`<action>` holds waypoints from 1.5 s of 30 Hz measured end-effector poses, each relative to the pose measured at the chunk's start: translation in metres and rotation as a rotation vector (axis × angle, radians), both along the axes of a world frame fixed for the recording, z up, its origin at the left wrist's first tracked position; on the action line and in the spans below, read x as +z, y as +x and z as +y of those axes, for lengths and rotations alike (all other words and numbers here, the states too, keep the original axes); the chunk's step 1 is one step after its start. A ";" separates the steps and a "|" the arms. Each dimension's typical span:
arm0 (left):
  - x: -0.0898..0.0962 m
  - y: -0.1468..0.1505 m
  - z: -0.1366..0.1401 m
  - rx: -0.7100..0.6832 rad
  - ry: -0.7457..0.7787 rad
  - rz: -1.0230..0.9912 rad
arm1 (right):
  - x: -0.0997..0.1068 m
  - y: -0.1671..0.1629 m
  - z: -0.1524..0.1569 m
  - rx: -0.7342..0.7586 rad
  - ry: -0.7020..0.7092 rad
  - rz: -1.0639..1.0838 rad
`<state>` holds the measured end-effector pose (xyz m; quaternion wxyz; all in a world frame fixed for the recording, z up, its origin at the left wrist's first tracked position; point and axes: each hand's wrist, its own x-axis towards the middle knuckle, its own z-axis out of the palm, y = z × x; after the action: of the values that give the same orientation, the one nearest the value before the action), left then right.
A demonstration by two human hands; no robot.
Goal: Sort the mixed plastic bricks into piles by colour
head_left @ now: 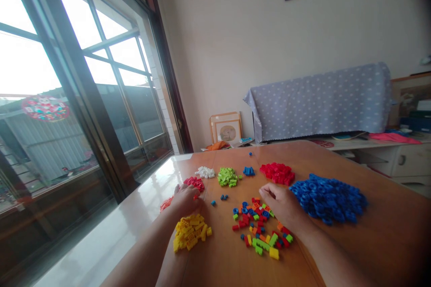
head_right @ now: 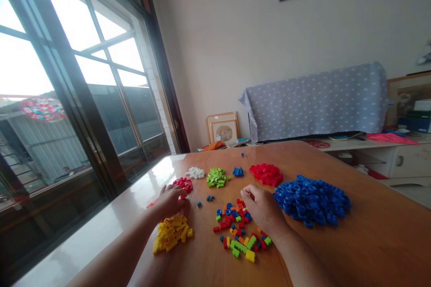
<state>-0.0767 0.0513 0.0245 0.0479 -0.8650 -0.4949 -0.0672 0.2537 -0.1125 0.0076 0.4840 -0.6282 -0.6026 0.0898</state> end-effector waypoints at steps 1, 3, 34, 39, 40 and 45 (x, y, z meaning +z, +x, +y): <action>0.000 0.000 0.000 0.002 0.004 0.005 | -0.001 0.000 0.002 -0.009 0.001 0.001; 0.000 -0.001 0.001 0.007 0.009 0.011 | -0.004 0.002 0.005 -0.025 0.006 0.002; 0.001 0.207 -0.117 -0.580 -0.075 -0.061 | -0.012 0.042 0.015 -0.220 -0.037 0.190; -0.004 0.218 -0.113 -0.565 -0.067 -0.043 | -0.011 0.042 0.017 -0.233 0.006 0.232; -0.003 0.220 -0.112 -0.561 -0.066 -0.051 | -0.011 0.042 0.016 -0.234 0.015 0.236; -0.002 0.219 -0.087 -0.522 -0.186 -0.327 | -0.006 0.041 0.013 -0.228 0.053 0.270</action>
<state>0.1419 -0.0356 0.0228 -0.1303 -0.9412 -0.2615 -0.1698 0.2948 -0.0998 0.0011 0.5840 -0.6618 -0.4589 0.1020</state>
